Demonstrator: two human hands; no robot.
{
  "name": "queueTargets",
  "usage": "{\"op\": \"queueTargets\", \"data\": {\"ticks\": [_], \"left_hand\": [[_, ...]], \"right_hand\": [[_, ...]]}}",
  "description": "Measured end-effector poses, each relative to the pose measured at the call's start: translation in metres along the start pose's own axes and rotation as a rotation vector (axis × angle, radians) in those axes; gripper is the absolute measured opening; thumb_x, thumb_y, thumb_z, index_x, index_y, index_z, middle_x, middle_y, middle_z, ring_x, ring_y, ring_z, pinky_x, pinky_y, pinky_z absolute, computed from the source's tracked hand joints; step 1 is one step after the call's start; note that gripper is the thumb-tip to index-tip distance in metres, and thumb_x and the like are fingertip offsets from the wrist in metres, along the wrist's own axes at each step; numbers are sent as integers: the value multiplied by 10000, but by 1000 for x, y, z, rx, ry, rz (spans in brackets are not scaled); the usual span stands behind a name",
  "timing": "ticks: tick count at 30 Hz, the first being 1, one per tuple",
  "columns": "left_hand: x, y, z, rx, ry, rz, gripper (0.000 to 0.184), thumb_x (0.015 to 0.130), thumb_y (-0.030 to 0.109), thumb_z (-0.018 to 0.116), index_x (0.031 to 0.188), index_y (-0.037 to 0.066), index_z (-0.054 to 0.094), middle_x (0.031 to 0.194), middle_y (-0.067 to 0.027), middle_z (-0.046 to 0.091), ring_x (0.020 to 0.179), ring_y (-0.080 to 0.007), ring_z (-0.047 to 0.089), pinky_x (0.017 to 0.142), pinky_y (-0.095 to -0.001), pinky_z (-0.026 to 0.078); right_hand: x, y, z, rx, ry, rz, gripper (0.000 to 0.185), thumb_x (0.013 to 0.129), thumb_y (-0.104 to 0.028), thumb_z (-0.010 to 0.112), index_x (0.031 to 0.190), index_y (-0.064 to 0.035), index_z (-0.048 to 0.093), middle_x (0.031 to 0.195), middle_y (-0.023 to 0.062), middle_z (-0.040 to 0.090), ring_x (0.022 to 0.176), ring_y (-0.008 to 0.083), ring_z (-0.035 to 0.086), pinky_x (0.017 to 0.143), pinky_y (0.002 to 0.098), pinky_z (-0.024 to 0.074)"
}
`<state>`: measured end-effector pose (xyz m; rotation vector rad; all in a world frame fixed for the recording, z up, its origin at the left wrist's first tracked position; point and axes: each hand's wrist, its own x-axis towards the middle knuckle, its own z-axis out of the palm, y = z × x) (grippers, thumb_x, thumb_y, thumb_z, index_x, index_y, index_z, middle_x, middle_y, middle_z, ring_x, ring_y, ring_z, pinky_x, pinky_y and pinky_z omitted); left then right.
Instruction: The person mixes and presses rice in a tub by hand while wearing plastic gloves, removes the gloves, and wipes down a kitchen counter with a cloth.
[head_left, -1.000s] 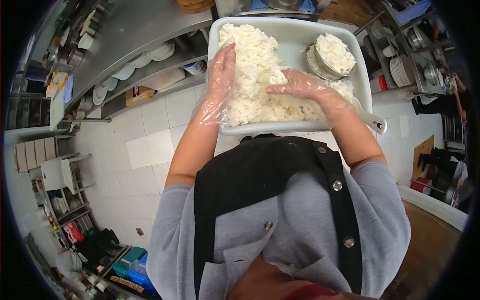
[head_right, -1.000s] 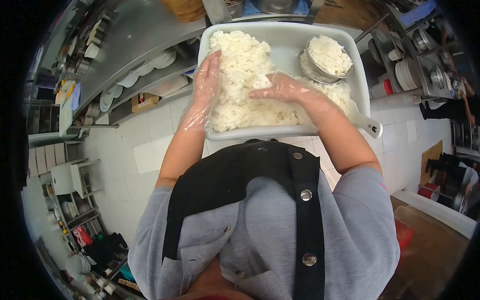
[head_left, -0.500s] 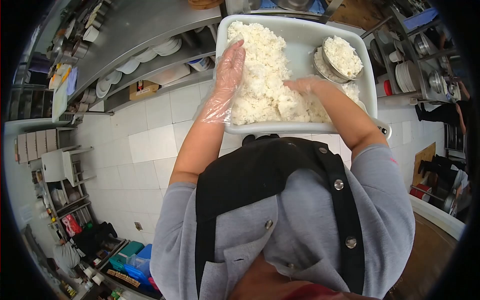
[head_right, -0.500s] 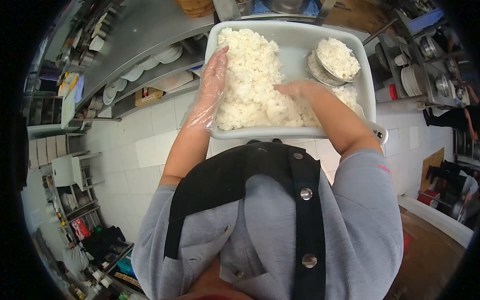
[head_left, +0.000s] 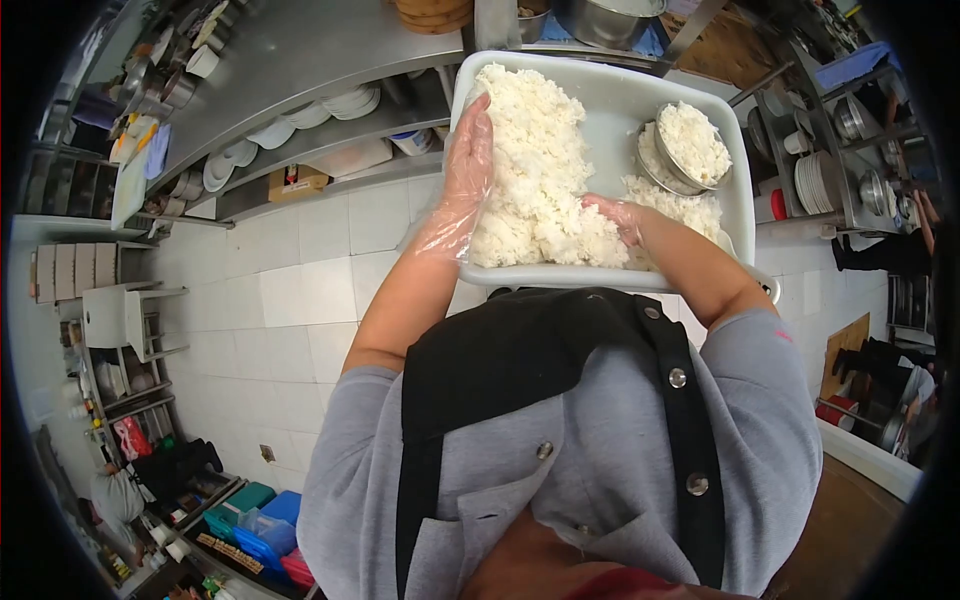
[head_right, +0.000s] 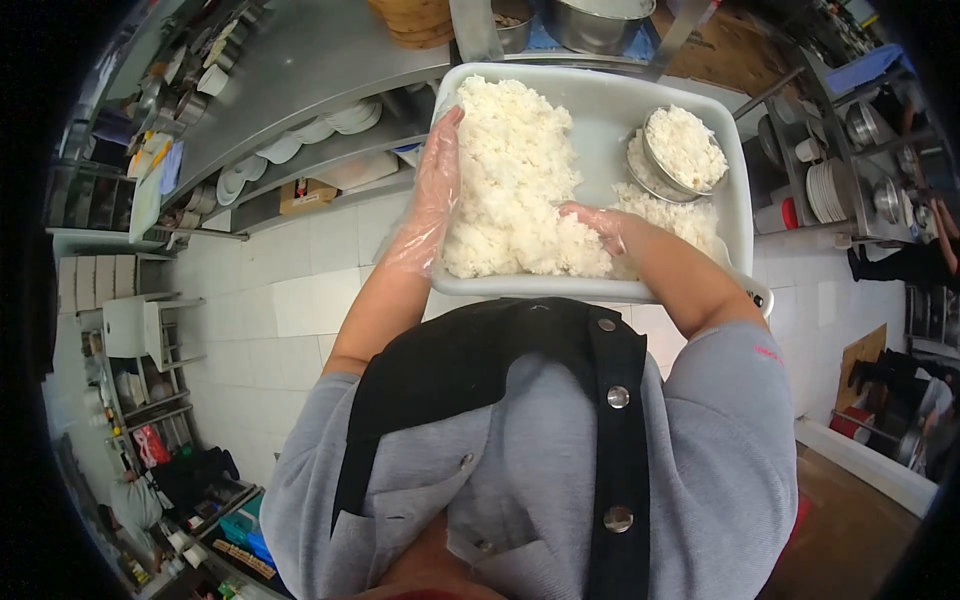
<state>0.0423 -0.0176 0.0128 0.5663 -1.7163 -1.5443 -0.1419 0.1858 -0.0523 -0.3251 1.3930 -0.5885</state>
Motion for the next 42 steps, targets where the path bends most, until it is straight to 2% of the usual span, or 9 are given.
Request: {"op": "queueTargets", "data": {"ticks": [6, 10, 14, 17, 19, 33, 35, 38, 42], "left_hand": [[-5, 14, 3, -140, -37, -91, 488, 1007, 373, 401, 1368, 47, 437, 1370, -164, 453, 1274, -234, 412, 1080, -324, 282], [-5, 23, 2, -8, -90, 0, 553, 992, 427, 409, 1388, 40, 406, 1419, -144, 401, 1320, -244, 358, 1102, -335, 256], [0, 7, 0, 138, -81, 96, 539, 990, 402, 431, 1389, 41, 409, 1421, -182, 391, 1339, -273, 339, 1109, -347, 241], [12, 16, 4, 38, -34, 114, 537, 992, 400, 425, 1386, 36, 413, 1419, -182, 395, 1353, -278, 321, 1110, -358, 240], [23, 1, 4, 15, -52, 37, 528, 992, 389, 424, 1384, 35, 417, 1430, -185, 385, 1360, -292, 310, 1116, -370, 228], [64, -36, 22, 541, -151, 52, 523, 982, 415, 381, 1392, 95, 427, 1469, -200, 330, 1395, -386, 209, 1149, -426, 123], [66, -32, 16, 445, -189, 68, 519, 981, 433, 384, 1364, 92, 465, 1449, -189, 369, 1390, -390, 220, 1144, -432, 150], [68, -16, 9, 350, -188, -17, 482, 977, 420, 418, 1333, 106, 506, 1422, -190, 408, 1382, -392, 239, 1140, -438, 171], [69, -23, -2, 966, -348, 151, 479, 951, 379, 488, 1347, 110, 488, 1414, -194, 417, 1375, -403, 252, 1138, -459, 172]], "right_hand": [[-4, -26, -4, 641, -244, -239, 618, 879, -540, 534, 1392, -217, 415, 1312, 98, 548, 1191, 265, 535, 999, 449, 425], [-26, -81, 18, 554, -160, -467, 682, 886, -555, 509, 1405, -127, 393, 1319, 103, 542, 1174, 276, 546, 1010, 443, 413], [-30, -136, 51, 121, 400, -441, 660, 888, -503, 560, 1418, -150, 387, 1442, 189, 371, 1310, 316, 390, 1062, 423, 343], [16, -138, 61, -40, 497, -762, 566, 876, -439, 602, 1385, -248, 445, 1438, 232, 337, 1338, 344, 326, 1068, 445, 319], [48, -135, 66, -672, 1035, -1117, 546, 856, -349, 621, 1358, -186, 482, 1363, 262, 404, 1296, 388, 367, 1058, 466, 323], [67, -166, 58, -1098, 1151, -827, 474, 898, -248, 468, 1351, -107, 476, 1411, 156, 428, 1350, 316, 328, 1123, 420, 220], [59, -195, 37, -1478, 594, -693, 425, 887, -270, 484, 1269, -98, 561, 1312, 150, 535, 1269, 274, 450, 1067, 400, 319], [-20, -216, 61, -1220, 600, -339, 384, 877, -288, 490, 1175, -83, 620, 1209, 170, 601, 1134, 272, 565, 963, 402, 423], [-82, -184, 70, -1001, 682, -388, 412, 859, -343, 511, 1133, -58, 625, 1181, 177, 612, 1064, 325, 596, 899, 400, 463]]}}
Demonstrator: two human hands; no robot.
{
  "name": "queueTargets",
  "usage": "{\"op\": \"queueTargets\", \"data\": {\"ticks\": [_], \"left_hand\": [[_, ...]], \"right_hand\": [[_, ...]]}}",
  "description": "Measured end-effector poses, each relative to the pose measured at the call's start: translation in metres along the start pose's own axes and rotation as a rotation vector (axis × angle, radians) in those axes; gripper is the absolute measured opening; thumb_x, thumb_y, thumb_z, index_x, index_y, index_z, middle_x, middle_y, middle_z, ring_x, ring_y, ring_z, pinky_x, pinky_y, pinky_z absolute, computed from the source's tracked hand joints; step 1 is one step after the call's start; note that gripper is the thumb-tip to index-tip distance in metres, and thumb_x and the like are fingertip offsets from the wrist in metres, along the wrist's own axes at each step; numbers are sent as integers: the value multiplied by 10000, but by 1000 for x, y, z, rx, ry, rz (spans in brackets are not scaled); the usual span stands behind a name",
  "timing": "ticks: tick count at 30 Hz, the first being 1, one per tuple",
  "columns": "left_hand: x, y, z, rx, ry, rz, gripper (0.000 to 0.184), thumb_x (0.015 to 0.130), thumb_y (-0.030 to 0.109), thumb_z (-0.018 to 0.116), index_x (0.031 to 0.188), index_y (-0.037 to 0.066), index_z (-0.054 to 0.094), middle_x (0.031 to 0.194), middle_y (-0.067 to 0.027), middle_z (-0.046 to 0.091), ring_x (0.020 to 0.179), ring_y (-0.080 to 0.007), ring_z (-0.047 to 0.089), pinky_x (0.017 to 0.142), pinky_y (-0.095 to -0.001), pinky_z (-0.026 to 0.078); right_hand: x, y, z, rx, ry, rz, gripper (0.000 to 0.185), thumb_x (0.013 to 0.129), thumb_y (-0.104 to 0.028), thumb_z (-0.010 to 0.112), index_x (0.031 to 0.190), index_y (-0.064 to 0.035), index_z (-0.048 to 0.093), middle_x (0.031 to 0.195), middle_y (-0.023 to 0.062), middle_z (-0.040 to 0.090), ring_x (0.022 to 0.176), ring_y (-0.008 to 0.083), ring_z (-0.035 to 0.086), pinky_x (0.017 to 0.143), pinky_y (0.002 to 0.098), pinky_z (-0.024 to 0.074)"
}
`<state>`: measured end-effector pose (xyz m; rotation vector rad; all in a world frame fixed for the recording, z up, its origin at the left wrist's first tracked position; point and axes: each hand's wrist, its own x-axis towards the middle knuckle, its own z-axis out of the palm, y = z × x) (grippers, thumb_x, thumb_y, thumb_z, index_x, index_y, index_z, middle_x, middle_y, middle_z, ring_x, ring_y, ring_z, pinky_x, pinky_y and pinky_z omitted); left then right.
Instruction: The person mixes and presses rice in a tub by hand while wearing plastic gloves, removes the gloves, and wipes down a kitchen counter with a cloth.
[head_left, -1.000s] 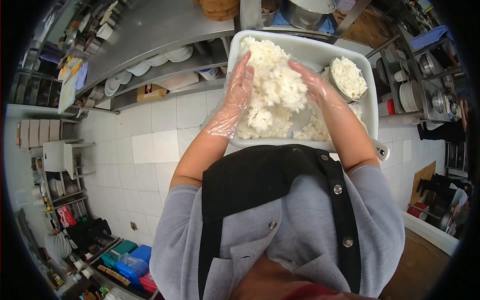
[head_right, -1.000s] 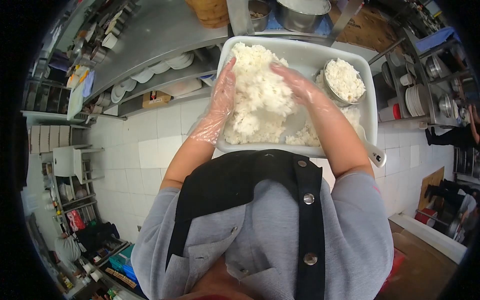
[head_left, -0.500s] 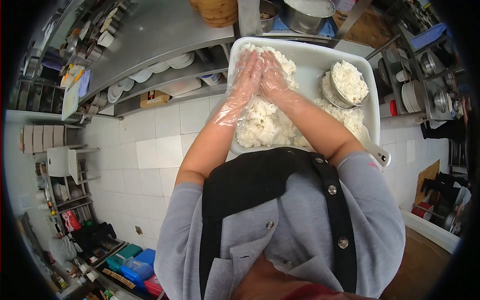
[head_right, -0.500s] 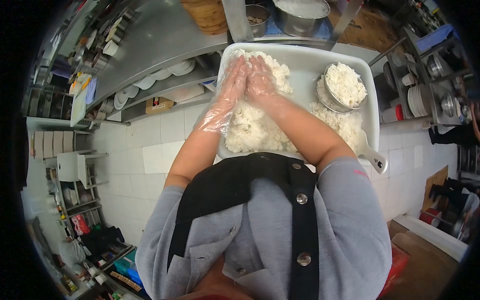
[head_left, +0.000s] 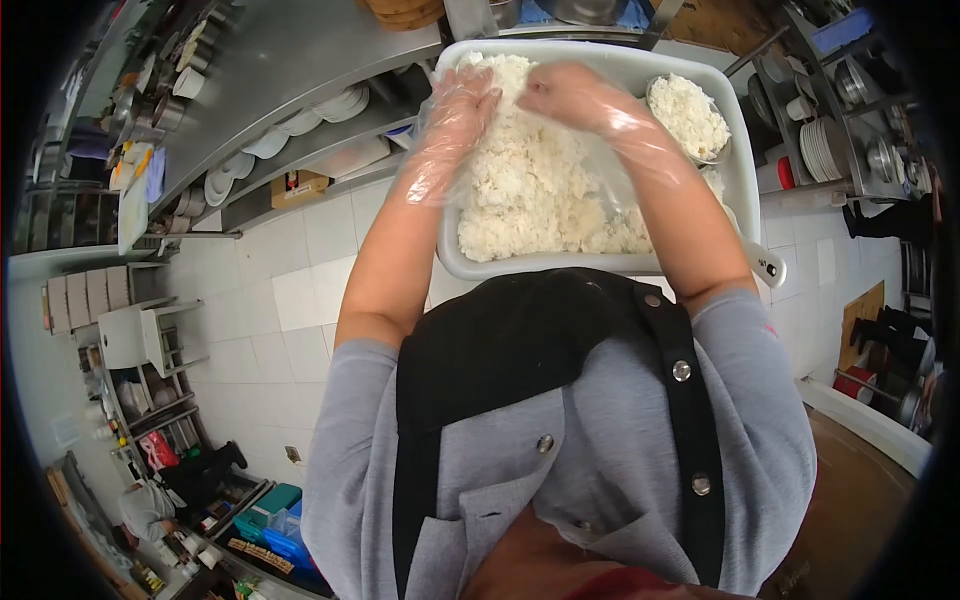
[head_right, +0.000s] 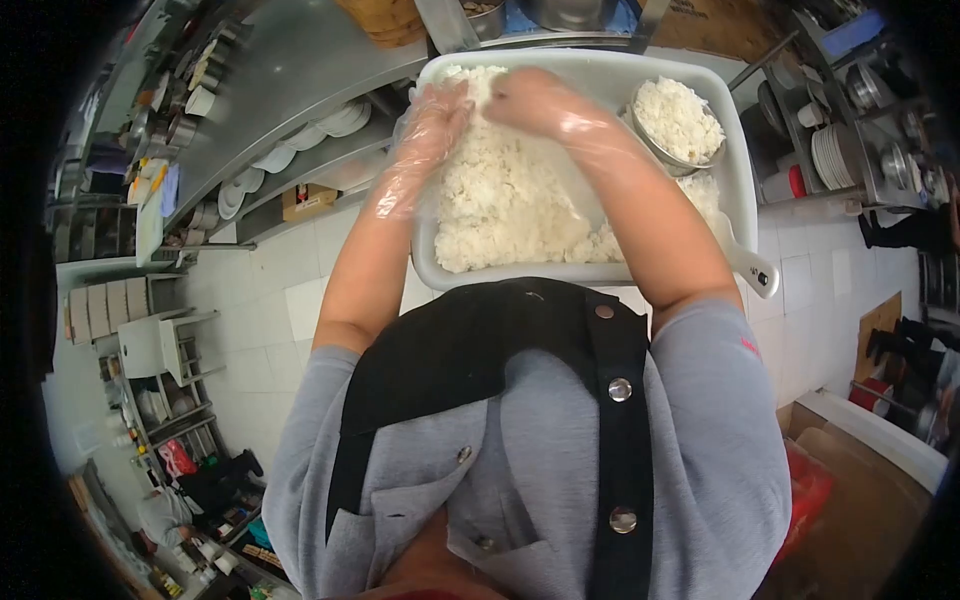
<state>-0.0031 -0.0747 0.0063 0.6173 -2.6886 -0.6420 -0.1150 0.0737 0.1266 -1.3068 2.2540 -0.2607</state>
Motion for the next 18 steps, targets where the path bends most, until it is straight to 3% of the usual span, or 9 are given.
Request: {"op": "queueTargets", "data": {"ticks": [1, 3, 4, 6, 7, 9, 13, 16, 18], "left_hand": [[-1, -3, 3, 72, 25, 43, 534, 938, 399, 495, 1394, 129, 423, 1445, -184, 375, 1382, -374, 250, 1151, -444, 140], [-7, 3, 2, -2, 51, 18, 565, 936, 405, 500, 1408, 112, 397, 1463, -205, 331, 1389, -383, 226, 1148, -460, 135], [-10, 10, -2, -73, 81, -5, 597, 933, 412, 504, 1422, 96, 370, 1482, -226, 287, 1396, -393, 203, 1144, -477, 129], [-18, 20, -8, -86, 70, 10, 622, 931, 424, 504, 1434, 95, 344, 1492, -228, 261, 1400, -389, 192, 1144, -481, 122], [-24, 24, -9, -94, 65, 24, 647, 930, 436, 505, 1446, 94, 317, 1502, -231, 234, 1405, -385, 181, 1144, -486, 116], [-37, 29, -9, -127, 60, 22, 647, 928, 440, 508, 1444, 96, 323, 1498, -228, 246, 1404, -385, 183, 1144, -483, 124], [-60, 39, -13, -259, 74, -7, 628, 930, 414, 523, 1433, 84, 340, 1486, -221, 274, 1403, -377, 189, 1142, -449, 173], [-63, 40, -18, -338, 91, -15, 609, 933, 382, 535, 1423, 71, 350, 1478, -216, 291, 1401, -363, 201, 1134, -420, 217], [-66, 41, -17, -335, 86, -27, 599, 936, 374, 534, 1419, 68, 356, 1469, -217, 307, 1396, -359, 219, 1129, -416, 230]], "right_hand": [[-13, 10, 3, 96, -40, 94, 427, 858, -366, 518, 1115, -43, 627, 1189, 185, 605, 1090, 332, 581, 918, 397, 454], [-11, 53, 30, -6, -112, 113, 402, 890, -397, 540, 1039, -30, 610, 945, 169, 663, 884, 309, 620, 814, 394, 474], [-5, 78, 47, -3, -113, 117, 402, 890, -397, 540, 1039, -30, 610, 945, 169, 663, 884, 309, 620, 814, 394, 474], [11, 124, 81, -110, -16, 155, 452, 908, -374, 520, 1211, -41, 556, 1171, 192, 595, 1081, 304, 567, 936, 376, 434], [21, 139, 97, -105, -16, 161, 452, 908, -374, 520, 1211, -41, 556, 1171, 192, 595, 1081, 304, 567, 936, 376, 434], [28, 147, 112, 81, 194, 212, 513, 921, -360, 504, 1349, -80, 462, 1367, 187, 455, 1247, 305, 454, 1038, 384, 366], [14, 130, 117, 406, 95, 173, 547, 935, -356, 487, 1406, -95, 391, 1437, 163, 384, 1305, 311, 391, 1072, 396, 329], [-1, 129, 123, 188, 36, 92, 567, 952, -372, 462, 1429, -90, 344, 1436, 138, 397, 1311, 308, 387, 1081, 393, 318], [-27, 131, 113, -288, -188, -185, 640, 941, -438, 464, 1449, -85, 298, 1461, 128, 369, 1295, 304, 411, 1072, 385, 332]]}}
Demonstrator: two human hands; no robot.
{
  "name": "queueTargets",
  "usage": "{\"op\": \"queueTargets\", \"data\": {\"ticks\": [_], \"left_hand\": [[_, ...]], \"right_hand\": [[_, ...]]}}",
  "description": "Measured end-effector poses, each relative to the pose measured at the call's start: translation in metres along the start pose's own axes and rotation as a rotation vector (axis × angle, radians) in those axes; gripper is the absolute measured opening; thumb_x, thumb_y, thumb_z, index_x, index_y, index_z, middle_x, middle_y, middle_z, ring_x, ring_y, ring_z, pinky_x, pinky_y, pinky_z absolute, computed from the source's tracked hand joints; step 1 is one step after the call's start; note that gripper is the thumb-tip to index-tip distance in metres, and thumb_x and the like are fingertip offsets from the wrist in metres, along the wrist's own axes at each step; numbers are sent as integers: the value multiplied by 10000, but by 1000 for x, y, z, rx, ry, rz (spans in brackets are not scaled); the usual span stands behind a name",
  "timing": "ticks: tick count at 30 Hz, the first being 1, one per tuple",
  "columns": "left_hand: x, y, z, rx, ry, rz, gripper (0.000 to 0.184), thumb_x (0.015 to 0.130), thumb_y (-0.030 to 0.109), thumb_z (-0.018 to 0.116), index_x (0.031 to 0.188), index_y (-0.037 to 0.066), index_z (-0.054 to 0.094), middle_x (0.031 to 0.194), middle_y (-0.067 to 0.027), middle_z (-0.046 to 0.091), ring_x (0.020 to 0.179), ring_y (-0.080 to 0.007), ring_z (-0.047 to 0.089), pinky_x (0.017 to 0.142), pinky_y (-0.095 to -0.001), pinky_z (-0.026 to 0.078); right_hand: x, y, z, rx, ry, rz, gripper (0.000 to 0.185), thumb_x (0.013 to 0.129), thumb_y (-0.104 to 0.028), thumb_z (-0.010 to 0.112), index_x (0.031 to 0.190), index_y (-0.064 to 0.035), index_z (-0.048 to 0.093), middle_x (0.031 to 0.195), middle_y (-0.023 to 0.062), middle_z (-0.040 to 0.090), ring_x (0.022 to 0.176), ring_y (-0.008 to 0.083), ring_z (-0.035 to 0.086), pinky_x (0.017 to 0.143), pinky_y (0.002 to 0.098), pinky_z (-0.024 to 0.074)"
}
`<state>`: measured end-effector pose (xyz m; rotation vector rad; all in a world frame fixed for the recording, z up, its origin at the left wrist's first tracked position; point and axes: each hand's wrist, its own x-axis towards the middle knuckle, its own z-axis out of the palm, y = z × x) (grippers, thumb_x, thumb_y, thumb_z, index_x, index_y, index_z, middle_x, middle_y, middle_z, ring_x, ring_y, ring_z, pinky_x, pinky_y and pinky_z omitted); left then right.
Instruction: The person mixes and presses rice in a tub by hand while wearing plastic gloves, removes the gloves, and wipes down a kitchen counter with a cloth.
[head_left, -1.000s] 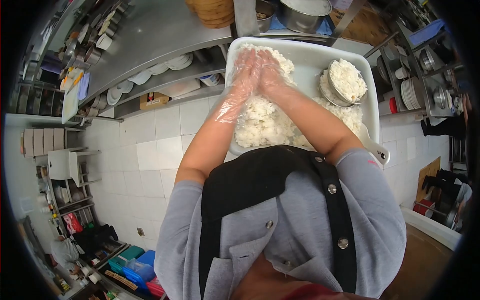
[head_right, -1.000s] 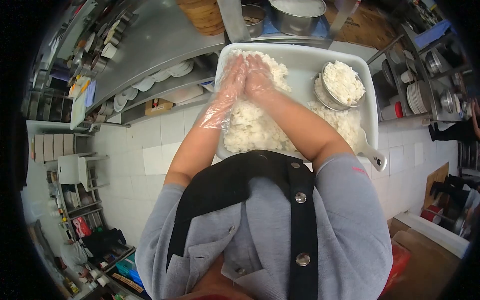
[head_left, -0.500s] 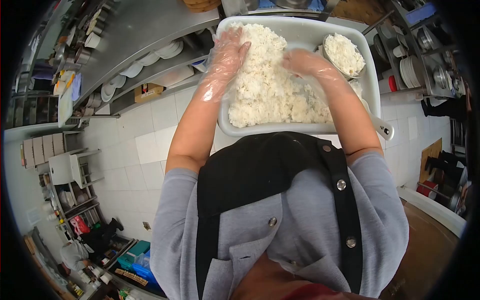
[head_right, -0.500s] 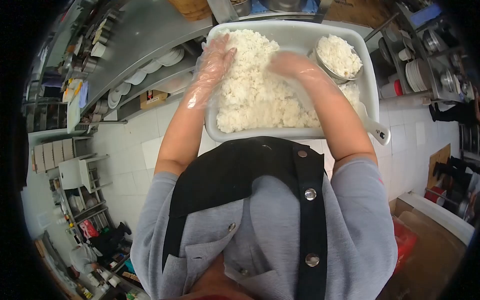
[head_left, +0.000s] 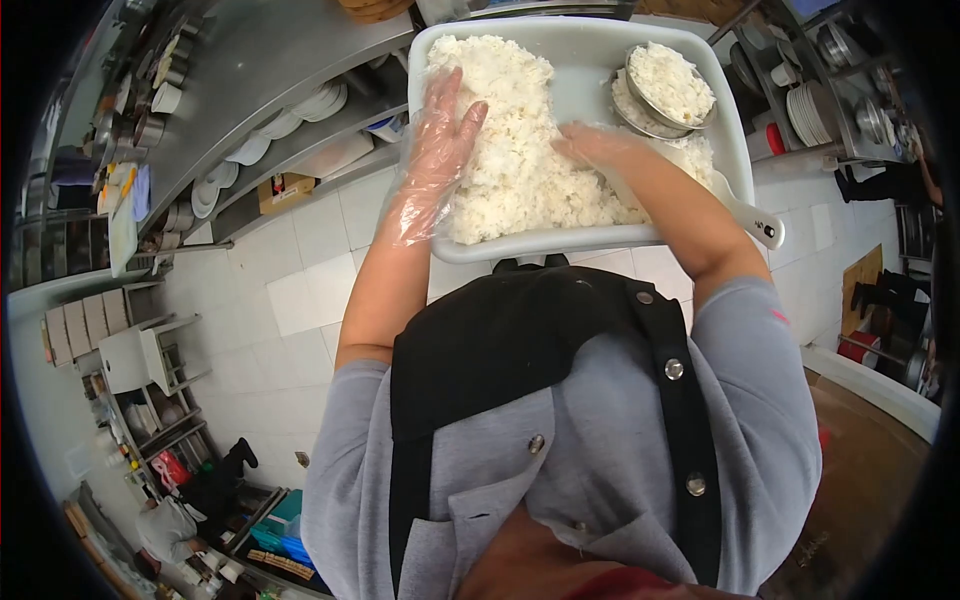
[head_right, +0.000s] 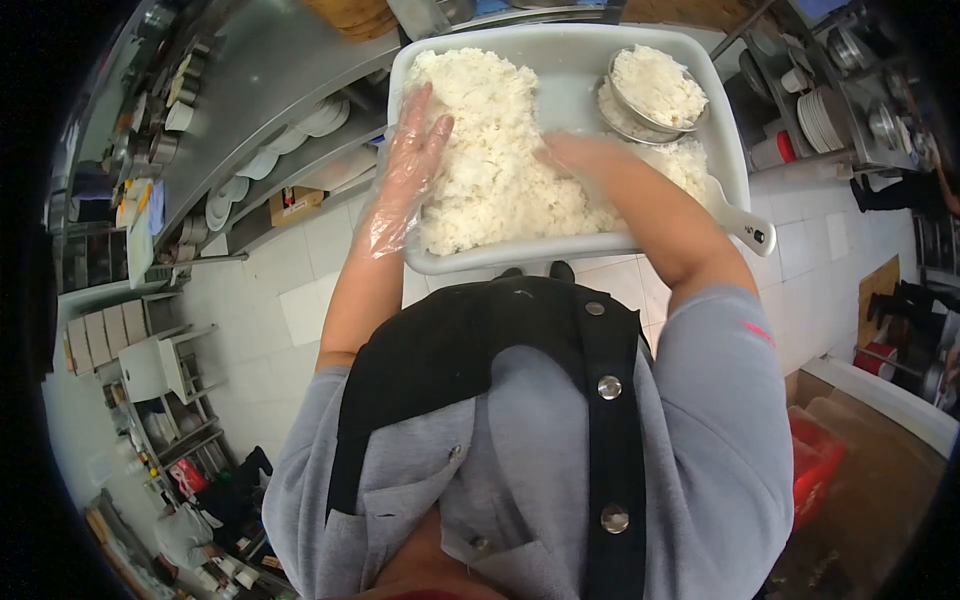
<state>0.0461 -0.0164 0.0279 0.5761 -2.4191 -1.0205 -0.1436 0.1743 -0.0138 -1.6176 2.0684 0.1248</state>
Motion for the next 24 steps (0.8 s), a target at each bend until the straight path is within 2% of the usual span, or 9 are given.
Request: {"op": "queueTargets", "data": {"ticks": [2, 6, 8, 10, 14, 17, 20, 22, 24], "left_hand": [[1, -2, 1, 5, 0, -3, 590, 938, 367, 533, 1415, 65, 362, 1461, -218, 323, 1391, -356, 236, 1124, -412, 242], [1, -4, 1, -25, 40, 18, 556, 947, 366, 522, 1400, 71, 392, 1430, -216, 376, 1357, -362, 310, 1107, -412, 271], [1, -2, 0, -110, 46, -37, 540, 951, 359, 517, 1393, 70, 403, 1422, -214, 391, 1346, -359, 332, 1099, -405, 286], [2, -1, -2, -351, 76, -128, 518, 957, 344, 513, 1384, 69, 416, 1408, -206, 415, 1321, -338, 380, 1079, -386, 318], [3, -6, -2, -301, 90, -99, 504, 961, 333, 512, 1381, 68, 424, 1386, -199, 445, 1296, -312, 419, 1062, -367, 340], [3, -10, 1, -360, 87, -73, 499, 960, 330, 516, 1375, 64, 432, 1360, -200, 474, 1278, -305, 442, 1055, -362, 344], [6, -15, 4, -380, 88, -43, 492, 958, 326, 521, 1364, 58, 444, 1346, -200, 488, 1279, -303, 442, 1051, -360, 345], [6, -12, 6, -412, 93, -68, 495, 956, 326, 526, 1361, 51, 446, 1336, -202, 497, 1275, -303, 446, 1051, -364, 342], [6, -12, 7, -381, 86, -49, 495, 957, 325, 526, 1360, 49, 447, 1338, -198, 496, 1276, -299, 444, 1055, -363, 336]], "right_hand": [[9, -8, 3, 388, -269, 333, 811, 869, -556, 522, 1462, -71, 255, 1474, 161, 339, 1263, 323, 449, 1062, 395, 349], [-31, -54, -15, 517, -433, 487, 857, 780, -571, 613, 1437, -97, 333, 1433, 166, 384, 1168, 272, 513, 945, 374, 442], [-32, -67, -28, 584, -627, 415, 990, 752, -566, 639, 1483, -73, 187, 1493, 210, 273, 1325, 349, 356, 1085, 461, 292], [-29, -69, -11, 842, -520, 477, 957, 760, -540, 636, 1477, -72, 209, 1494, 197, 278, 1340, 339, 326, 1077, 473, 296], [9, -48, 36, 1491, -313, 571, 876, 779, -522, 641, 1444, -71, 293, 1485, 170, 300, 1369, 317, 268, 1071, 493, 292], [5, -100, 1, 1512, -73, 798, 718, 871, -544, 516, 1364, -29, 423, 1381, 166, 449, 1194, 313, 470, 988, 409, 365], [50, -101, 55, 1740, 47, 607, 710, 902, -568, 443, 1359, -25, 433, 1364, 160, 470, 1224, 308, 453, 1041, 399, 319], [24, -127, 17, 1748, 27, 551, 743, 918, -589, 370, 1384, -11, 394, 1399, 174, 434, 1258, 312, 429, 1072, 386, 284], [12, -140, -7, 1267, -49, 747, 760, 929, -599, 302, 1405, -9, 359, 1434, 191, 388, 1297, 326, 392, 1080, 396, 264]]}}
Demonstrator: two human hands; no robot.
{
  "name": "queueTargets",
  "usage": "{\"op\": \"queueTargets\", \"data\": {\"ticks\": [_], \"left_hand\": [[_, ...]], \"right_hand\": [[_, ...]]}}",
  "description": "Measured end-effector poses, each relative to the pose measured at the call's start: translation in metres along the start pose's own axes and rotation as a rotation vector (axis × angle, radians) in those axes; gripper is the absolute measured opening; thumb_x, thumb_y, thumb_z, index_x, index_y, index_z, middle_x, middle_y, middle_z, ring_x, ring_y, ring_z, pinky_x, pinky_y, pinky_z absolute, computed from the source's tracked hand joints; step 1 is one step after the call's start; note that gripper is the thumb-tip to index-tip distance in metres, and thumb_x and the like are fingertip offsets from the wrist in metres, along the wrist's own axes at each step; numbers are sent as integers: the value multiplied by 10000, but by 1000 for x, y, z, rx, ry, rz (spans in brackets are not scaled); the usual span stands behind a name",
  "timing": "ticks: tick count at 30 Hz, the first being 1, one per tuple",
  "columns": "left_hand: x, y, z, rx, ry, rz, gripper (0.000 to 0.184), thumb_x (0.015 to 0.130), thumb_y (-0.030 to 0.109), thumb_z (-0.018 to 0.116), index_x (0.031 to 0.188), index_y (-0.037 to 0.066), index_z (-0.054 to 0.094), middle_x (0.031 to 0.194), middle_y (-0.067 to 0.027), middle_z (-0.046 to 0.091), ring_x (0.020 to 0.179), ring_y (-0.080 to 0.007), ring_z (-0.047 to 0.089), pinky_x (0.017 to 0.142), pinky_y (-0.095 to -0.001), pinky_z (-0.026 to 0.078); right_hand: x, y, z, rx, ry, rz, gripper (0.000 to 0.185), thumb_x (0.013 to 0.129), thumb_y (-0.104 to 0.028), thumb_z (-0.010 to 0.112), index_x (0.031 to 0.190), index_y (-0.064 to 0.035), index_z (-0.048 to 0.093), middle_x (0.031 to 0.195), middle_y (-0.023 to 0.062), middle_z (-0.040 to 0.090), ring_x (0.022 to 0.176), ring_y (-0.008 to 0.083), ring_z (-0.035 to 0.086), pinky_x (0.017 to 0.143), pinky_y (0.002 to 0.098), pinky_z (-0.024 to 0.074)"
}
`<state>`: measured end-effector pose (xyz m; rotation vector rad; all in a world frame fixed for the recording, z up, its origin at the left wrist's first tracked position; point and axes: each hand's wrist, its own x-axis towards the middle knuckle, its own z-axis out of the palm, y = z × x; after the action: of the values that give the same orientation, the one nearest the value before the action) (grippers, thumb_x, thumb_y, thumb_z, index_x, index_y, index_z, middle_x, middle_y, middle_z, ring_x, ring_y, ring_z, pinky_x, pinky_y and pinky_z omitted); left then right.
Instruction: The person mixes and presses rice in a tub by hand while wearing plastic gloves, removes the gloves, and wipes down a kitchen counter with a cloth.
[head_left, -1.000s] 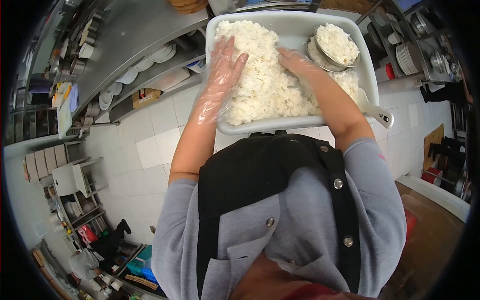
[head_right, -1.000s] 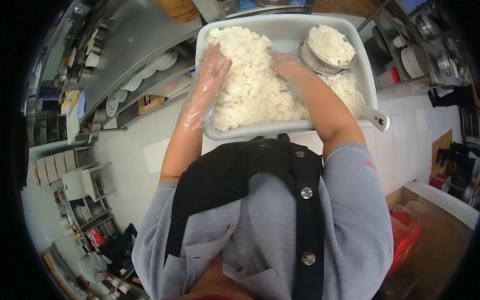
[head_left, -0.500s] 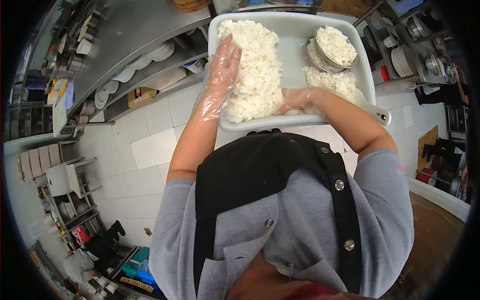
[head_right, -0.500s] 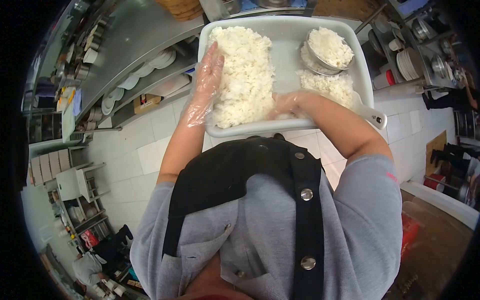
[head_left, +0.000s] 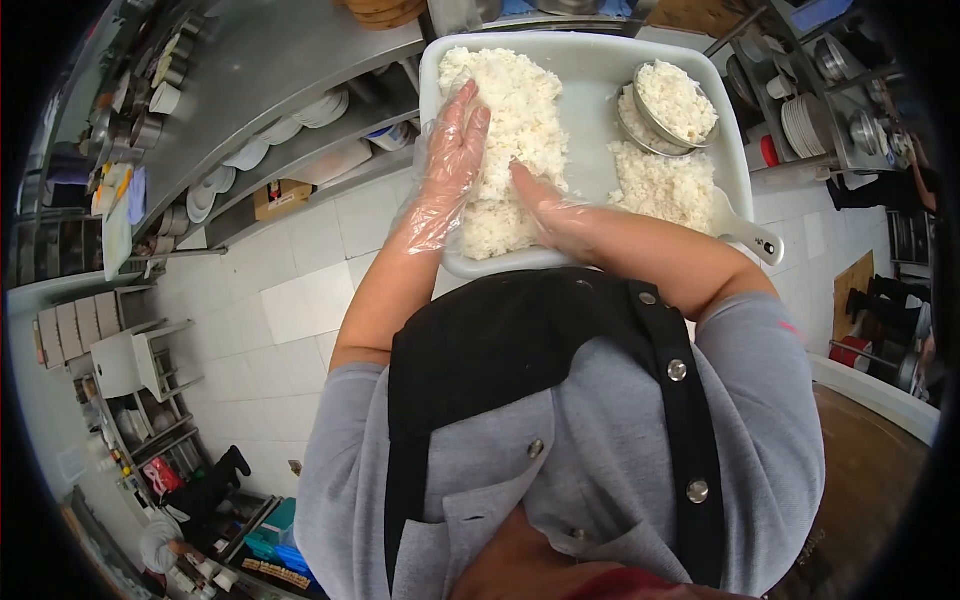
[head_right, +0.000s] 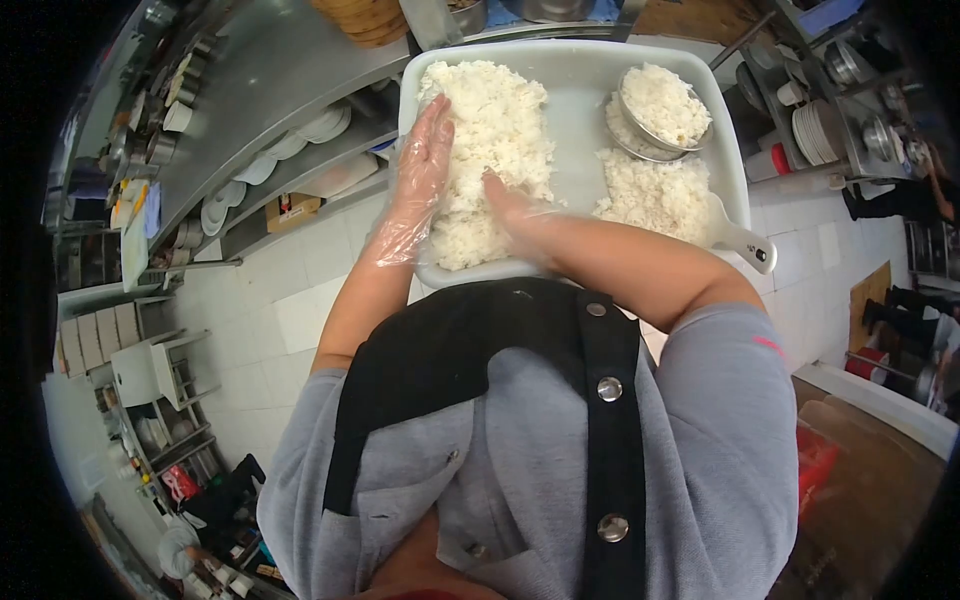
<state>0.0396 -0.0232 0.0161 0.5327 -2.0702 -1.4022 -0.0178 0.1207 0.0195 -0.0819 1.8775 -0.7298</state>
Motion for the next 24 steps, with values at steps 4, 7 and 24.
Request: {"op": "queueTargets", "data": {"ticks": [4, 7, 24], "left_hand": [[0, 1, -2, 51, -22, 22, 485, 956, 320, 527, 1350, 46, 457, 1344, -191, 490, 1277, -301, 440, 1059, -370, 328], [0, -1, -2, -14, 2, -1, 473, 953, 318, 531, 1340, 53, 468, 1352, -195, 476, 1279, -321, 431, 1061, -377, 330], [-45, 22, 17, 1271, -586, 146, 781, 896, 429, 529, 1491, 87, 157, 1562, -126, 106, 1436, -355, 56, 1123, -587, 44]], "right_hand": [[46, 15, 15, 96, 214, -93, 772, 926, -615, 269, 1407, -19, 363, 1461, 201, 344, 1322, 346, 357, 1085, 434, 250], [6, -8, -38, -252, -86, 23, 795, 901, -643, 316, 1417, -40, 357, 1457, 212, 343, 1332, 353, 338, 1100, 435, 226], [103, -30, -31, 23, 468, -304, 738, 928, -534, 387, 1450, -27, 265, 1502, 199, 261, 1402, 347, 218, 1146, 399, 176]]}}
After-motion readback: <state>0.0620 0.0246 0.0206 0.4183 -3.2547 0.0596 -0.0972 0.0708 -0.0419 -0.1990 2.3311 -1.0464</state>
